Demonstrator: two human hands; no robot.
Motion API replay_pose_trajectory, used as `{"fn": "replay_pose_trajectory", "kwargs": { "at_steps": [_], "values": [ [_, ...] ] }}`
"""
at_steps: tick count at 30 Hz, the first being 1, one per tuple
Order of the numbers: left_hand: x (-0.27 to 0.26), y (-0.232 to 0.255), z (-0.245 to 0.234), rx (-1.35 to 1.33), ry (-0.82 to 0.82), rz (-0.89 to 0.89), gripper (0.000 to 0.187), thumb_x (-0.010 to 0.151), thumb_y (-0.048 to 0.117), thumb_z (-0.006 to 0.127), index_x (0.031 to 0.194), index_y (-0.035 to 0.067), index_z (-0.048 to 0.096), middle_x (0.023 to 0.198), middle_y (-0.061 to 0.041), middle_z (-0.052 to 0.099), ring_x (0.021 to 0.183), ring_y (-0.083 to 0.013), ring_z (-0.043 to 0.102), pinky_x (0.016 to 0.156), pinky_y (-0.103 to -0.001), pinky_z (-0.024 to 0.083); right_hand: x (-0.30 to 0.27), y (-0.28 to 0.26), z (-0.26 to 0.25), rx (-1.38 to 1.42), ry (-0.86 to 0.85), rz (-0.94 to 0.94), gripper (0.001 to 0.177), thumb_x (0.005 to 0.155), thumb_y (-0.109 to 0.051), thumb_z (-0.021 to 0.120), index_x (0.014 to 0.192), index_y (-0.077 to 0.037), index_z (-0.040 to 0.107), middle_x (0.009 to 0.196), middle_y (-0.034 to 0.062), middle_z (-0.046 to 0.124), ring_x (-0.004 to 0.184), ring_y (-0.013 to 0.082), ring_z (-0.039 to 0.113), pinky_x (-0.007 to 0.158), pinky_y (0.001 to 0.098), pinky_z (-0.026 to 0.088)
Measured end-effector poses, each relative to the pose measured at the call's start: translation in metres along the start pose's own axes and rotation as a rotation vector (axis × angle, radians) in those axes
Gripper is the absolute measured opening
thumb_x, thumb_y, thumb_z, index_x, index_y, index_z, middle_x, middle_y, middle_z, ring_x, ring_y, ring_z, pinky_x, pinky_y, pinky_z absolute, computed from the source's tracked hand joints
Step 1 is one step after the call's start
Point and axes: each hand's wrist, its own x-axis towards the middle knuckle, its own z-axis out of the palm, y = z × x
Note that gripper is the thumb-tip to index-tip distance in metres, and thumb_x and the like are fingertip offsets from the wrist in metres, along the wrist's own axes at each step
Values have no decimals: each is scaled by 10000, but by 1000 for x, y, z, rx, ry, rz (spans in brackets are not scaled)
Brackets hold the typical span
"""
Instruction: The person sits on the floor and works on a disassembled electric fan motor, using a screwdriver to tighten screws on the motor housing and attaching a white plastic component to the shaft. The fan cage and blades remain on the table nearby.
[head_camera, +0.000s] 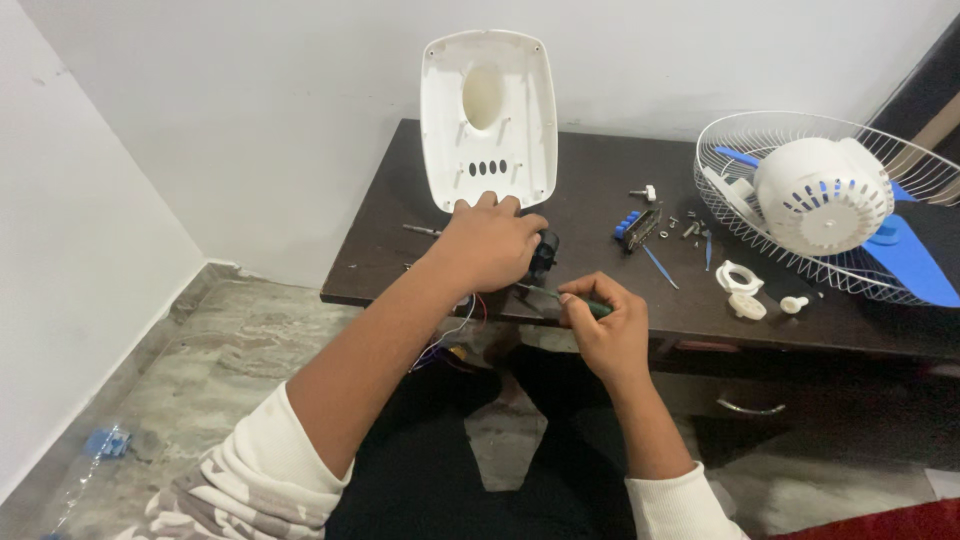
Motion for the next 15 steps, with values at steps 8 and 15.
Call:
{"fn": "replay_pose_trajectory", "kwargs": {
  "at_steps": [8,15],
  "values": [
    [28,-30,-6,-212,-96,-46,409,878,359,474,1152,241,755,1142,-38,736,1097,-268,661,927,-435,520,19,-7,-7,49,-137,246,148,878,-89,658,970,-22,754,741,44,751,678,96,692,617,250,545],
    [44,-39,2,-320,-126,-121,407,870,395,487,1163,324,760,1136,17,759,1056,-213,701,908,-389,537,52,12,-12,167,-279,186,175,904,-64,629,1003,32,738,719,63,718,617,114,669,559,255,519]
  ]
}}
